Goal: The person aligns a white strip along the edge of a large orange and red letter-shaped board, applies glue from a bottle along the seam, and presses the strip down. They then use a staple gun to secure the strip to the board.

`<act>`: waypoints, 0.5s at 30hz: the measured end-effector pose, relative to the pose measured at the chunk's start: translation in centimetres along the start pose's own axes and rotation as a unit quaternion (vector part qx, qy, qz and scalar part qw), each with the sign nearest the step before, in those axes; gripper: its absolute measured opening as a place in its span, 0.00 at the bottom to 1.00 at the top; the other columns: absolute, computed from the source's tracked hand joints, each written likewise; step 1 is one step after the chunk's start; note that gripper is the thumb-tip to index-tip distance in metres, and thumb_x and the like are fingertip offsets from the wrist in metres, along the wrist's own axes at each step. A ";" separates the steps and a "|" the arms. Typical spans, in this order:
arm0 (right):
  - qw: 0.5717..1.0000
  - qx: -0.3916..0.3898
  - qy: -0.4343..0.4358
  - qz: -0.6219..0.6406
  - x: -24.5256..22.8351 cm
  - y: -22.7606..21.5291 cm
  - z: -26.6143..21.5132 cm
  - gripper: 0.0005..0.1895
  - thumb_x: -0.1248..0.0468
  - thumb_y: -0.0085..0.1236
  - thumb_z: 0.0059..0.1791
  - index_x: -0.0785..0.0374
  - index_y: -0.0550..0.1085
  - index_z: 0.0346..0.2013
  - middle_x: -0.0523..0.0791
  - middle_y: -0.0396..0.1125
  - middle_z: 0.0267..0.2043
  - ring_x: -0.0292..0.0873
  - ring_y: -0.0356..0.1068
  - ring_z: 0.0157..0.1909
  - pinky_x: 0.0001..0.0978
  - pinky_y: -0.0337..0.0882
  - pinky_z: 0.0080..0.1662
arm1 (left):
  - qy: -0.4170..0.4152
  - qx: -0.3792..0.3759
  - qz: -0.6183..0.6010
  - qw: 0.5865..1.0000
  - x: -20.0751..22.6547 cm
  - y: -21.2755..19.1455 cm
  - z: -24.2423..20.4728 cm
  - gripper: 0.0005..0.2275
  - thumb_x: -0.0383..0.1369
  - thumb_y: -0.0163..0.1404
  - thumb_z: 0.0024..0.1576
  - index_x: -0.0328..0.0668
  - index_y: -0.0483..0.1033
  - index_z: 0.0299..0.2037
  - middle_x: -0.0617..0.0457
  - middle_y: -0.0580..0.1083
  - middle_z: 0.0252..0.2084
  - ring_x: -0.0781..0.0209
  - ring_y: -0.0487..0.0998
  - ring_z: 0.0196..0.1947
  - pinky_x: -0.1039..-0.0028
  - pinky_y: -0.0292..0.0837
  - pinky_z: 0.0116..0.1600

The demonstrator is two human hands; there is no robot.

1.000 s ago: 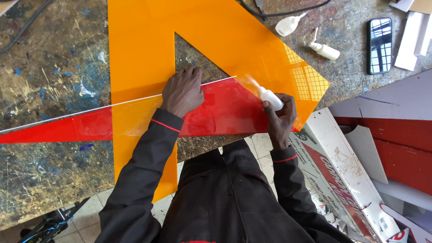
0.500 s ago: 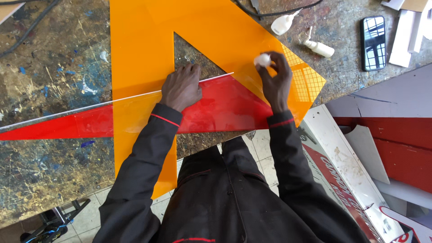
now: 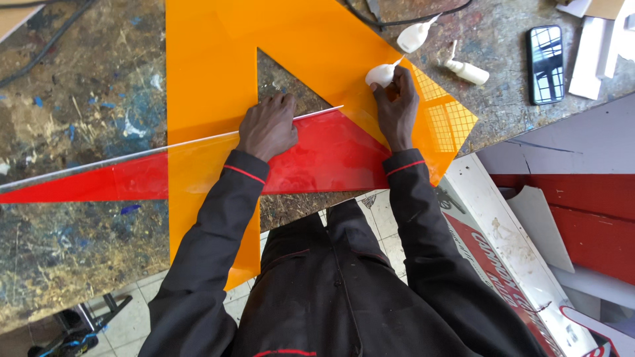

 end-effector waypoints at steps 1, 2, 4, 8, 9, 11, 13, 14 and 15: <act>1.000 0.003 0.001 -0.001 0.8 -0.2 0.3 0.14 0.64 0.73 0.59 0.58 0.75 0.55 0.53 0.80 0.45 0.50 0.76 0.46 0.51 0.72 0.50 | 0.003 0.000 0.001 1.000 -0.1 0.1 0.1 0.12 0.34 0.55 0.57 0.41 0.72 0.49 0.37 0.78 0.51 0.27 0.82 0.56 0.36 0.83 0.52; 1.000 0.005 0.012 -0.015 1.6 -0.4 0.6 0.15 0.63 0.74 0.57 0.57 0.76 0.54 0.52 0.80 0.47 0.52 0.76 0.45 0.52 0.72 0.50 | 0.003 -0.001 -0.005 1.000 -0.2 0.1 0.1 0.12 0.34 0.54 0.57 0.41 0.72 0.49 0.36 0.78 0.51 0.26 0.82 0.56 0.36 0.83 0.52; 0.999 0.011 0.023 -0.029 2.8 -1.3 0.9 0.17 0.62 0.76 0.55 0.56 0.77 0.54 0.52 0.80 0.48 0.53 0.76 0.44 0.52 0.73 0.49 | 0.007 -0.001 -0.009 1.000 0.1 -0.1 -0.2 0.12 0.34 0.53 0.57 0.40 0.72 0.48 0.36 0.78 0.51 0.26 0.82 0.56 0.35 0.83 0.52; 0.997 0.079 0.012 -0.022 4.4 -3.9 4.2 0.18 0.66 0.75 0.52 0.63 0.77 0.53 0.59 0.75 0.47 0.61 0.78 0.51 0.49 0.81 0.50 | -0.005 -0.011 0.002 1.000 0.6 -1.6 0.1 0.12 0.35 0.52 0.58 0.41 0.72 0.49 0.37 0.78 0.52 0.28 0.82 0.57 0.36 0.83 0.53; 0.995 0.097 0.019 -0.030 5.2 -4.6 4.1 0.18 0.68 0.76 0.51 0.63 0.78 0.53 0.56 0.74 0.48 0.58 0.79 0.51 0.47 0.83 0.50 | -0.011 -0.025 -0.001 1.000 0.6 -1.0 -0.4 0.12 0.35 0.52 0.58 0.42 0.72 0.49 0.37 0.78 0.52 0.28 0.82 0.57 0.36 0.83 0.54; 0.993 0.098 0.004 -0.059 7.0 -5.5 5.1 0.17 0.67 0.75 0.51 0.64 0.77 0.52 0.55 0.71 0.44 0.59 0.78 0.47 0.48 0.82 0.47 | -0.011 -0.020 0.002 1.000 0.8 -1.2 -0.4 0.13 0.35 0.52 0.58 0.41 0.72 0.50 0.37 0.78 0.53 0.28 0.82 0.57 0.36 0.82 0.55; 0.991 0.099 -0.010 -0.087 8.2 -6.1 6.0 0.16 0.67 0.74 0.52 0.64 0.77 0.51 0.55 0.69 0.40 0.59 0.76 0.44 0.49 0.81 0.44 | -0.011 -0.016 0.005 1.000 0.9 -1.2 -0.5 0.13 0.35 0.53 0.58 0.40 0.73 0.51 0.37 0.78 0.53 0.28 0.82 0.57 0.36 0.82 0.56; 0.991 0.083 0.010 -0.106 8.6 -6.2 6.3 0.15 0.67 0.73 0.53 0.64 0.78 0.52 0.52 0.70 0.42 0.55 0.76 0.45 0.47 0.80 0.44 | -0.013 -0.017 0.006 1.000 0.9 -1.2 -0.5 0.13 0.35 0.53 0.58 0.41 0.73 0.51 0.37 0.78 0.53 0.28 0.82 0.58 0.36 0.82 0.55; 0.990 0.068 0.027 -0.123 8.9 -6.2 7.1 0.14 0.66 0.73 0.55 0.63 0.78 0.53 0.50 0.71 0.43 0.51 0.76 0.45 0.44 0.79 0.44 | -0.014 -0.014 0.007 1.000 0.8 -1.3 -0.4 0.12 0.34 0.53 0.59 0.41 0.72 0.51 0.38 0.77 0.54 0.29 0.82 0.58 0.36 0.83 0.55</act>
Point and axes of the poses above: each hand's wrist, its own z-axis towards the middle knuckle, its own y-axis out of the palm, x = y × z, the point moved 2 cm from there along z, towards the middle knuckle
